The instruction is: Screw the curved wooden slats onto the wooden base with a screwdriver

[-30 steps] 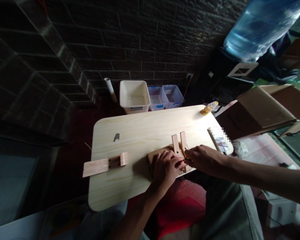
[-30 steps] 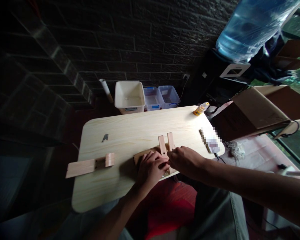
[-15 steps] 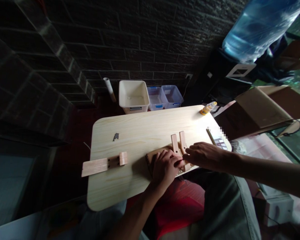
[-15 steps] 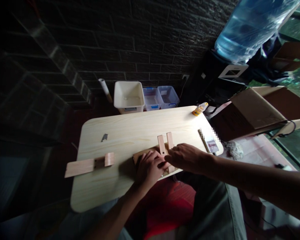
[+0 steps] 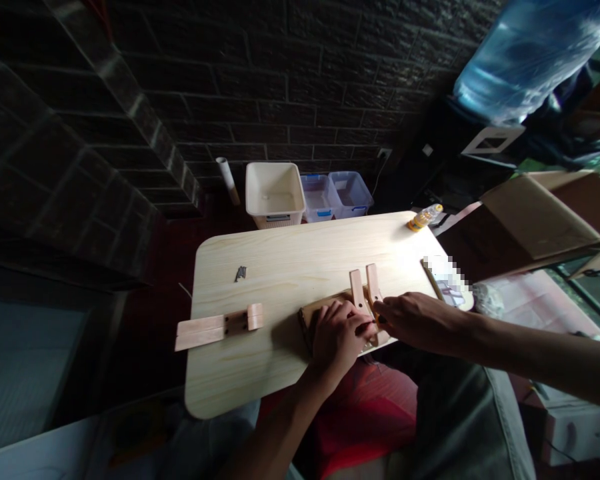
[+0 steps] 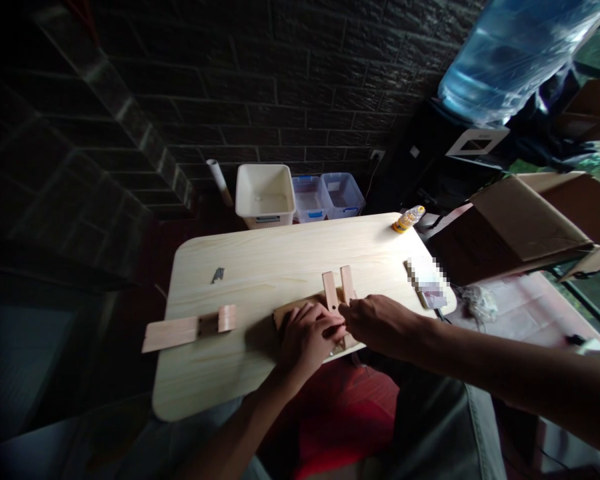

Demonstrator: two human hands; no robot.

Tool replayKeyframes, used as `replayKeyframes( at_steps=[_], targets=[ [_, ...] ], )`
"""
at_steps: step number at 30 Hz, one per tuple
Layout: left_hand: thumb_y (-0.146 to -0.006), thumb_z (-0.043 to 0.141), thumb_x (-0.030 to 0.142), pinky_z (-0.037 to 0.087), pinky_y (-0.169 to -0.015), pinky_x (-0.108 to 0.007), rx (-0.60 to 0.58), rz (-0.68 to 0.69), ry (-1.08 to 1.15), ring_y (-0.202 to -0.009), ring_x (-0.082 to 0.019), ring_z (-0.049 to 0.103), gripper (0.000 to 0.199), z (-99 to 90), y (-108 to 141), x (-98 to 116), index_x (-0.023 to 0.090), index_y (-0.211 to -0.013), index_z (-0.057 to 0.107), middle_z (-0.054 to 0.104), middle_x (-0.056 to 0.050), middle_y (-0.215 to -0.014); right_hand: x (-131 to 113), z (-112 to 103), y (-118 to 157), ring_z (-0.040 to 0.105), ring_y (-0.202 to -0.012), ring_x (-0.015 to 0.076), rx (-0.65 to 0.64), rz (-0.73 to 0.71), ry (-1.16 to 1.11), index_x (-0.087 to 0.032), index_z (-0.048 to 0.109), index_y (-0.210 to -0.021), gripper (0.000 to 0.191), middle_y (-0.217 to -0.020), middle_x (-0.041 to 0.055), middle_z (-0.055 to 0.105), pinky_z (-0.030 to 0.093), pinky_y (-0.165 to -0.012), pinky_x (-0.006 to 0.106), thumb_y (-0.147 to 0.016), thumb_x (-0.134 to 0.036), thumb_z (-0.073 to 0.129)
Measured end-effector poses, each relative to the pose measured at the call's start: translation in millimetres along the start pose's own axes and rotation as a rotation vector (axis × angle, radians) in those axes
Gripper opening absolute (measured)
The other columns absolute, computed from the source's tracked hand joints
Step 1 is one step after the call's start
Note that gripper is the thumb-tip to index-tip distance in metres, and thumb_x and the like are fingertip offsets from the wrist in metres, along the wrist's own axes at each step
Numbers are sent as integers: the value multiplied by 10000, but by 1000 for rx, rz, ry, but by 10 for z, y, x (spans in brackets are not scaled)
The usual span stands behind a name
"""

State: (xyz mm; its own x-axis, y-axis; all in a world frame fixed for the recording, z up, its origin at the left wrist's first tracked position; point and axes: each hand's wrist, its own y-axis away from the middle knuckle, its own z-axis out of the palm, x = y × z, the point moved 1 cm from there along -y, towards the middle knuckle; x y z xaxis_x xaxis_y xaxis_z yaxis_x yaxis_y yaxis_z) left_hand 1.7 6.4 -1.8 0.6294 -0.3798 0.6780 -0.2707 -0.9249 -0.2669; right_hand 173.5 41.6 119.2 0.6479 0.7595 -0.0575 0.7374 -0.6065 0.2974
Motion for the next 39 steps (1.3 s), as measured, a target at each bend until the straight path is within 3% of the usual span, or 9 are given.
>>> replayKeyframes(
  at_steps=[3,7,12,19,28,33,39],
  targets=[
    [-925,818,322,401,-897,-412,5,4,-2,-977,-215,635,39,5,-1,-3,335,-962,815,746,8,-949,38,-58,43,610,-609,125,-13,-36,0,-127,677,-1160,321,-840,40,732,324,-528,274,-871,-9,602],
    [-909,835,303,396,-880,-410,7,12,-7,-980,-218,634,73,5,-3,-2,333,-974,818,741,4,-945,127,-162,40,566,-590,133,-42,-126,14,-173,708,-1068,231,-763,18,695,268,-549,303,-958,-32,561],
    [-917,829,324,398,-880,-413,14,12,-7,-974,-214,643,34,12,-9,-3,324,-949,818,746,6,-946,188,-187,-38,597,-651,144,-63,-171,-12,-155,703,-925,211,-763,40,709,295,-608,318,-1045,-109,537],
    [-907,842,340,405,-890,-413,14,1,-2,-972,-212,645,63,16,-8,-13,339,-968,824,751,12,-950,107,-191,-25,609,-597,97,-103,-74,-77,-162,676,-828,206,-722,0,720,297,-562,270,-1011,-107,601],
    [-933,810,331,392,-887,-409,1,0,-10,-988,-220,638,43,13,-3,-7,336,-975,822,748,5,-953,-97,-14,-32,590,-512,139,-74,152,10,-117,701,-888,138,-673,64,707,206,-498,305,-887,-18,604],
    [-929,811,322,382,-874,-411,-3,3,-22,-969,-218,632,12,2,-15,8,316,-919,815,740,5,-931,-116,-122,25,564,-524,129,-66,65,-7,-116,684,-1147,318,-731,31,713,240,-510,301,-890,24,561],
    [-928,808,320,378,-872,-413,3,7,-24,-958,-217,628,48,-18,-30,21,294,-888,811,738,-10,-921,15,-194,15,605,-670,149,-44,-85,-41,-173,712,-1053,177,-854,55,731,305,-594,315,-1023,-90,559]
  ],
)
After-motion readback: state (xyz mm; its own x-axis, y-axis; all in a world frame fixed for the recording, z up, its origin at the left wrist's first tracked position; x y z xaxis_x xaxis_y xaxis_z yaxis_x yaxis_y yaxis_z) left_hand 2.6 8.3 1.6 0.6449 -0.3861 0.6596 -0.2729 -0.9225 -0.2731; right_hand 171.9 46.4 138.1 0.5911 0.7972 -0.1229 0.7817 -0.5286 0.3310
